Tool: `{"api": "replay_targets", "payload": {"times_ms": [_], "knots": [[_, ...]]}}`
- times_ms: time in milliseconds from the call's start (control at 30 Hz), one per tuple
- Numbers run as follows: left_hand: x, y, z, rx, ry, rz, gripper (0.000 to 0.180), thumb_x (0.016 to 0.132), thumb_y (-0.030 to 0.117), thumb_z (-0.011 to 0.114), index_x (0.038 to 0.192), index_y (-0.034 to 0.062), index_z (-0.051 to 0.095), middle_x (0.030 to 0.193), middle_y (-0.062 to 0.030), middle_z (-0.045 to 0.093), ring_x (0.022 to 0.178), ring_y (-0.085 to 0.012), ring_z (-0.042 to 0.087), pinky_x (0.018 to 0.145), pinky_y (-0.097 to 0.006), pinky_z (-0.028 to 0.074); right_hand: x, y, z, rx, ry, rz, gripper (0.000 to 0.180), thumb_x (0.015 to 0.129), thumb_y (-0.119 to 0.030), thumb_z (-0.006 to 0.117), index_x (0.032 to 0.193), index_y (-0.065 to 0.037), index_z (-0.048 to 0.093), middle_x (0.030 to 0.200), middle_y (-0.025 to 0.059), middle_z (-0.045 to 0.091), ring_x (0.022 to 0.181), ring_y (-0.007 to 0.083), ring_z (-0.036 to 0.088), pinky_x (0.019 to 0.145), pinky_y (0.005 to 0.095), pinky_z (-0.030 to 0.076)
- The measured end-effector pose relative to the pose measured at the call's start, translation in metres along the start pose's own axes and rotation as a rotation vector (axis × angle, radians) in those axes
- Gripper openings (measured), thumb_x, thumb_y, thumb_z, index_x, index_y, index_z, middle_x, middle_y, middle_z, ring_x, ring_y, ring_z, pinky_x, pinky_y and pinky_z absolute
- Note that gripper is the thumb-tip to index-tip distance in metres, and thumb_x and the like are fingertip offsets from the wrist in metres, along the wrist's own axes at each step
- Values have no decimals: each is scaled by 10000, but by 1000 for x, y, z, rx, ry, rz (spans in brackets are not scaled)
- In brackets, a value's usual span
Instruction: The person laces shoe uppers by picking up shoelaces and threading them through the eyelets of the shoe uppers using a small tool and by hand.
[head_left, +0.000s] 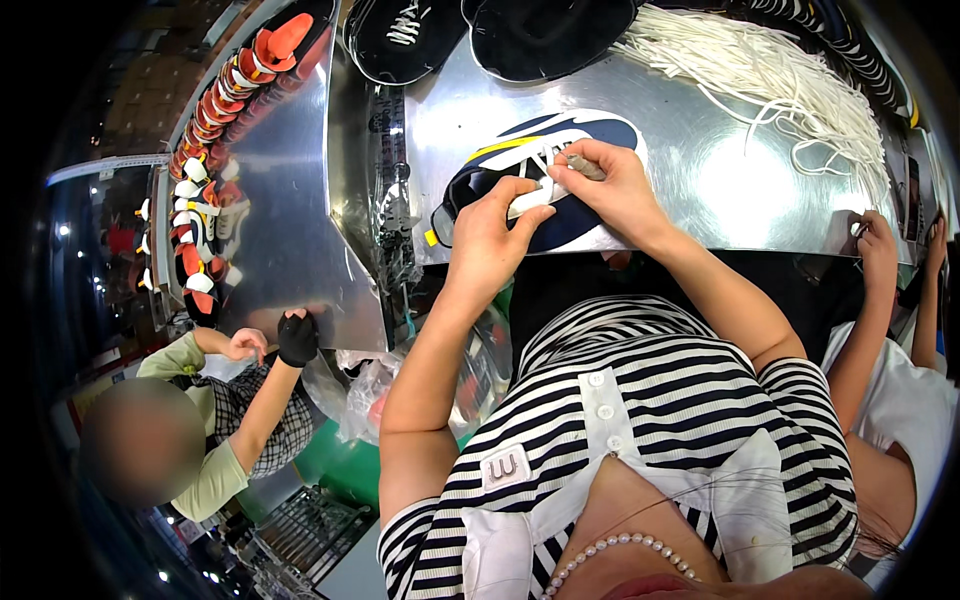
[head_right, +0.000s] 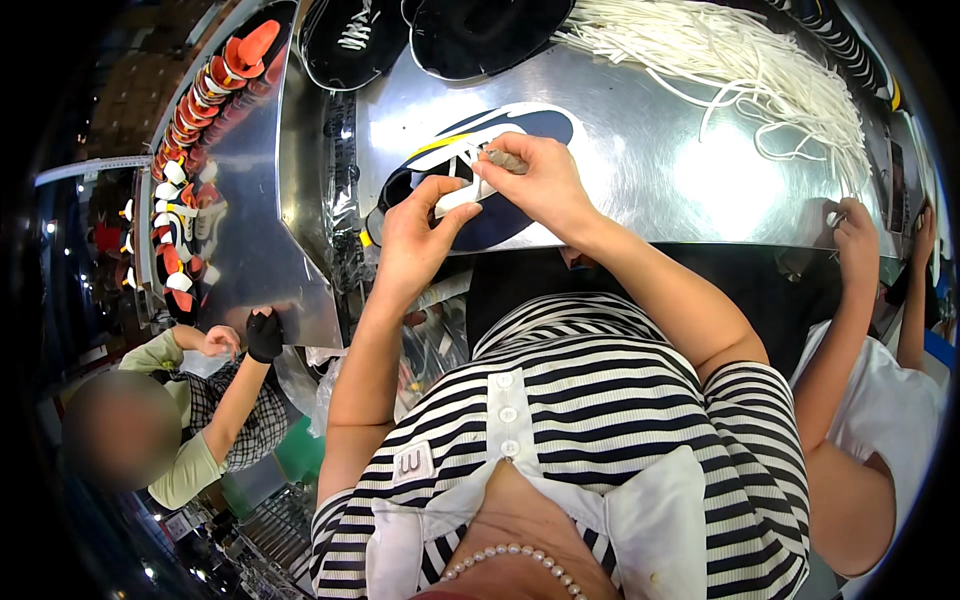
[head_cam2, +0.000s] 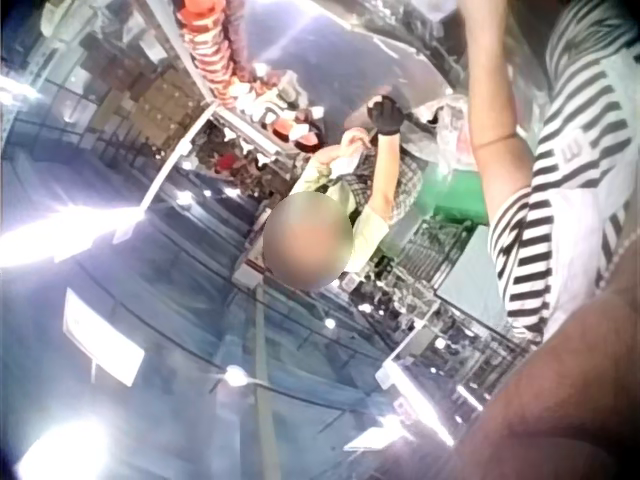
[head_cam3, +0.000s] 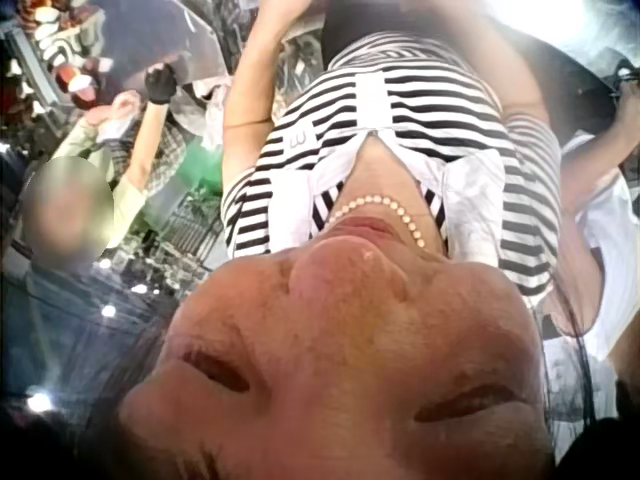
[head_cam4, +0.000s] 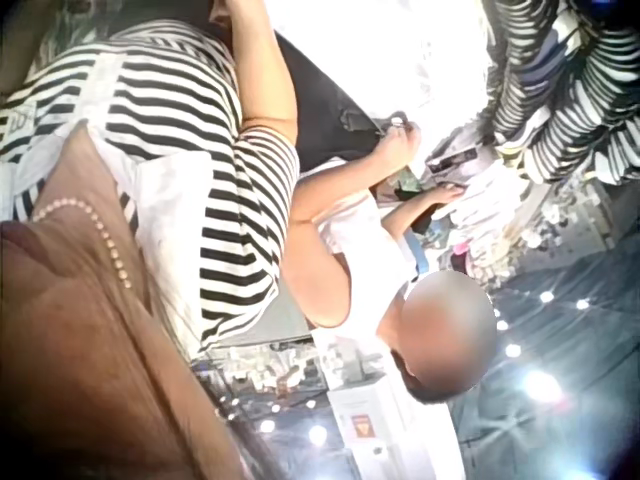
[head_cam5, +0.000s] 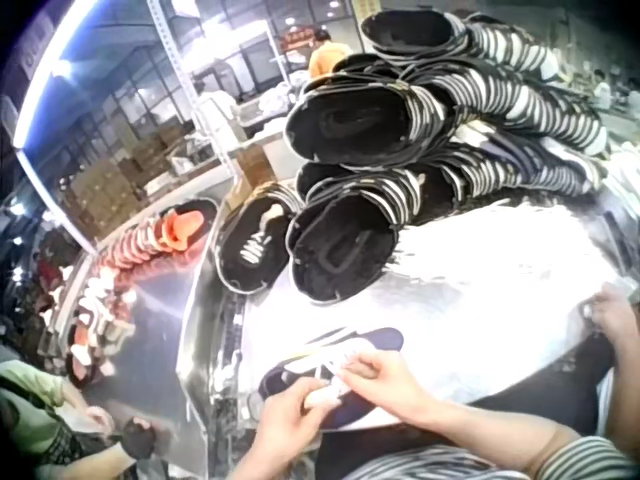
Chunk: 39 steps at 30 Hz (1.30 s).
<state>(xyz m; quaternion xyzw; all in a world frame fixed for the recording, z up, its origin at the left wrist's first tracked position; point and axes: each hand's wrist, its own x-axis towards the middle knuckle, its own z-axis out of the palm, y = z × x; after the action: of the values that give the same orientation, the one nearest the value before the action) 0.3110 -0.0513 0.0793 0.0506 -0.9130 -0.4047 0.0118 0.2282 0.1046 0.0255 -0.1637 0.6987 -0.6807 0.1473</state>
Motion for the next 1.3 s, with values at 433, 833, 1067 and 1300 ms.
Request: {"api": "replay_targets", "payload": {"times_ms": [433,833,1067,1300], "knots": [[7,1,8,197,-6,-118,308,846,291,698,1010,63,571,867,-141,689,746,-314,659,662,-374,484,-44,-32,-25,-109,-196,154,204,942,-180,575,984,5,498,801,126,651,725,220,657,659,321,496],[2,-12,12,233,41,140,261,856,177,686,1047,58,555,793,-150,656,687,-333,631,616,-395,475,-30,-32,-18,-197,-214,186,161,913,-142,596,916,3,526,687,106,651,613,209,650,577,323,491],[1,-18,19,312,115,591,259,793,19,683,1026,-8,573,695,-133,595,593,-302,581,554,-382,451,-22,-13,9,-145,-134,128,159,915,-151,570,883,-2,525,648,101,643,580,213,632,555,333,481],[-7,-9,19,245,93,391,214,841,114,701,1035,69,621,704,-113,628,603,-272,600,563,-362,455,-8,-42,-45,-352,-492,182,170,928,-194,552,954,-41,622,643,65,614,550,193,610,557,326,484]]}}
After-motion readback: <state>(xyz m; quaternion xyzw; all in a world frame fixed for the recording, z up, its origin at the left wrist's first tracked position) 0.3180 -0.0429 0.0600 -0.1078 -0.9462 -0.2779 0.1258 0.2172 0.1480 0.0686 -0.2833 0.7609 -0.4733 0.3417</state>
